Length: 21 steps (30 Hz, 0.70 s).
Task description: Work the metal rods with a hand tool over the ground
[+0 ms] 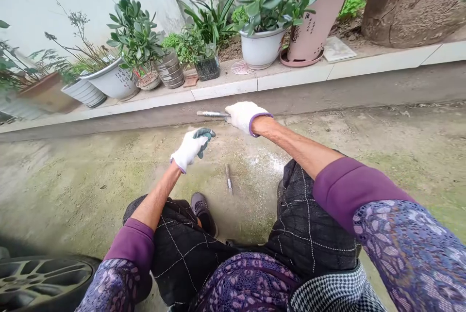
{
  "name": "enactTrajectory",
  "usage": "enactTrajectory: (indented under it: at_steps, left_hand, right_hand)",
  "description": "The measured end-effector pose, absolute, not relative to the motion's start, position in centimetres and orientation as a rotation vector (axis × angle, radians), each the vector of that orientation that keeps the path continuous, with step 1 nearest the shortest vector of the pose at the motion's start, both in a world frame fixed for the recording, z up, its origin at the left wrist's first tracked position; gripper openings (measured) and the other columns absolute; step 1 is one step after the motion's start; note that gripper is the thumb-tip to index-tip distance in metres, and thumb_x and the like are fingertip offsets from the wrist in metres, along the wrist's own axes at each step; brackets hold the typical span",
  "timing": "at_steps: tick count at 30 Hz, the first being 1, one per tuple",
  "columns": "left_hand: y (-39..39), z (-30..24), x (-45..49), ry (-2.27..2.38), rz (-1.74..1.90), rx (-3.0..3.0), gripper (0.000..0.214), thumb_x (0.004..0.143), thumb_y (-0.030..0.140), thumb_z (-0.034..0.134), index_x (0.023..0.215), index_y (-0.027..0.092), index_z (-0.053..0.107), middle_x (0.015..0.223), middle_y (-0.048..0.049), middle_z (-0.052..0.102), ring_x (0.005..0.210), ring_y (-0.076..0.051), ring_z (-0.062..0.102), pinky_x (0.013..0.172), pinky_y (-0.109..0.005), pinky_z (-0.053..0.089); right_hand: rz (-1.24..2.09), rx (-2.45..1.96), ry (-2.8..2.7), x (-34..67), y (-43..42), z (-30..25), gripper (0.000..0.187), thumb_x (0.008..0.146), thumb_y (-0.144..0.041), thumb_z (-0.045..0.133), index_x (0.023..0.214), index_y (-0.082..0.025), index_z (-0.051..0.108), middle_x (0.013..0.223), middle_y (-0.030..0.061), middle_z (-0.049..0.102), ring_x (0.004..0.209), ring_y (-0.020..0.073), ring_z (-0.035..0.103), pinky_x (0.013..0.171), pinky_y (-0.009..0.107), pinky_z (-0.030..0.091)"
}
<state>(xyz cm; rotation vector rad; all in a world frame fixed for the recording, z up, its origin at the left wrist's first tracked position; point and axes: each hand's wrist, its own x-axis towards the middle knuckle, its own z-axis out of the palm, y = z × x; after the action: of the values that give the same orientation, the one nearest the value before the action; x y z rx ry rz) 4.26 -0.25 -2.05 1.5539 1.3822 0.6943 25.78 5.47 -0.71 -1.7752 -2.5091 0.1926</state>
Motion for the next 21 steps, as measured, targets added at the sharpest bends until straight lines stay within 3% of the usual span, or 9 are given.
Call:
enactTrajectory:
  at_steps: [3,7,10,15,17,19,21]
  left_hand:
    - [-0.3,-1.4,4.4,1.206,0.810,1.412,0.028,0.077,0.028,0.057,0.100,0.014,0.066,0.052,0.0078,0.037,0.040,-0.006,0.031,0.037,-0.019,0.035]
    - [-0.5,-1.1,4.2,1.096,0.865,1.376,0.027,0.075,0.028,0.058,0.097,0.014,0.064,0.050,0.0087,0.038,0.038,-0.006,0.031,0.037,-0.019,0.037]
    - [-0.4,-0.9,3.6,1.191,0.922,1.431,0.020,0.076,0.027,0.056,0.090,0.015,0.063,0.051,0.0078,0.040,0.039,-0.006,0.034,0.036,-0.018,0.035]
    - [-1.0,-0.8,2.6,1.269,0.779,1.755,0.013,0.078,0.027,0.055,0.082,0.016,0.060,0.059,0.0041,0.049,0.045,-0.007,0.043,0.041,-0.018,0.037]
    - [-1.4,-1.1,2.5,1.183,0.631,1.922,0.019,0.077,0.023,0.054,0.090,0.016,0.065,0.071,0.0003,0.061,0.054,-0.009,0.053,0.050,-0.020,0.045]
    - [-1.6,-1.7,2.5,1.088,0.491,2.059,0.026,0.075,0.019,0.052,0.095,0.016,0.068,0.087,-0.0024,0.069,0.073,-0.013,0.062,0.069,-0.023,0.052]
    - [-1.8,-2.3,2.6,1.058,0.369,2.140,0.031,0.075,0.018,0.048,0.095,0.016,0.071,0.095,-0.0028,0.072,0.086,-0.015,0.064,0.084,-0.025,0.051]
  right_hand:
    - [0.246,-1.708,-2.323,25.1,5.2,0.8,0.038,0.092,-0.044,0.048,0.108,-0.016,0.067,0.095,0.0120,0.071,0.078,0.0214,0.062,0.065,0.030,0.043]
    - [0.813,-1.555,-2.005,23.5,3.6,2.4,0.027,0.091,-0.040,0.053,0.098,-0.016,0.064,0.068,0.0008,0.059,0.050,0.0101,0.046,0.047,0.024,0.037]
    - [1.211,-1.335,-1.890,23.0,2.0,3.2,0.021,0.089,-0.037,0.058,0.092,-0.017,0.061,0.059,-0.0048,0.048,0.041,0.0064,0.036,0.035,0.021,0.030]
    - [1.672,-1.103,-2.138,24.5,0.4,3.4,0.033,0.083,-0.045,0.066,0.098,-0.016,0.065,0.061,-0.0053,0.050,0.040,0.0052,0.038,0.032,0.017,0.031]
    - [1.777,-1.134,-2.246,25.4,0.0,3.0,0.040,0.079,-0.048,0.070,0.101,-0.015,0.068,0.060,-0.0049,0.051,0.041,0.0054,0.040,0.034,0.017,0.030]
    - [1.878,-1.175,-2.326,26.1,-0.5,2.2,0.042,0.078,-0.048,0.071,0.100,-0.013,0.069,0.058,-0.0038,0.052,0.041,0.0060,0.040,0.036,0.019,0.029]
    - [1.939,-1.220,-2.381,26.6,-1.1,1.1,0.039,0.078,-0.045,0.071,0.094,-0.010,0.070,0.056,-0.0008,0.053,0.041,0.0070,0.040,0.038,0.021,0.028]
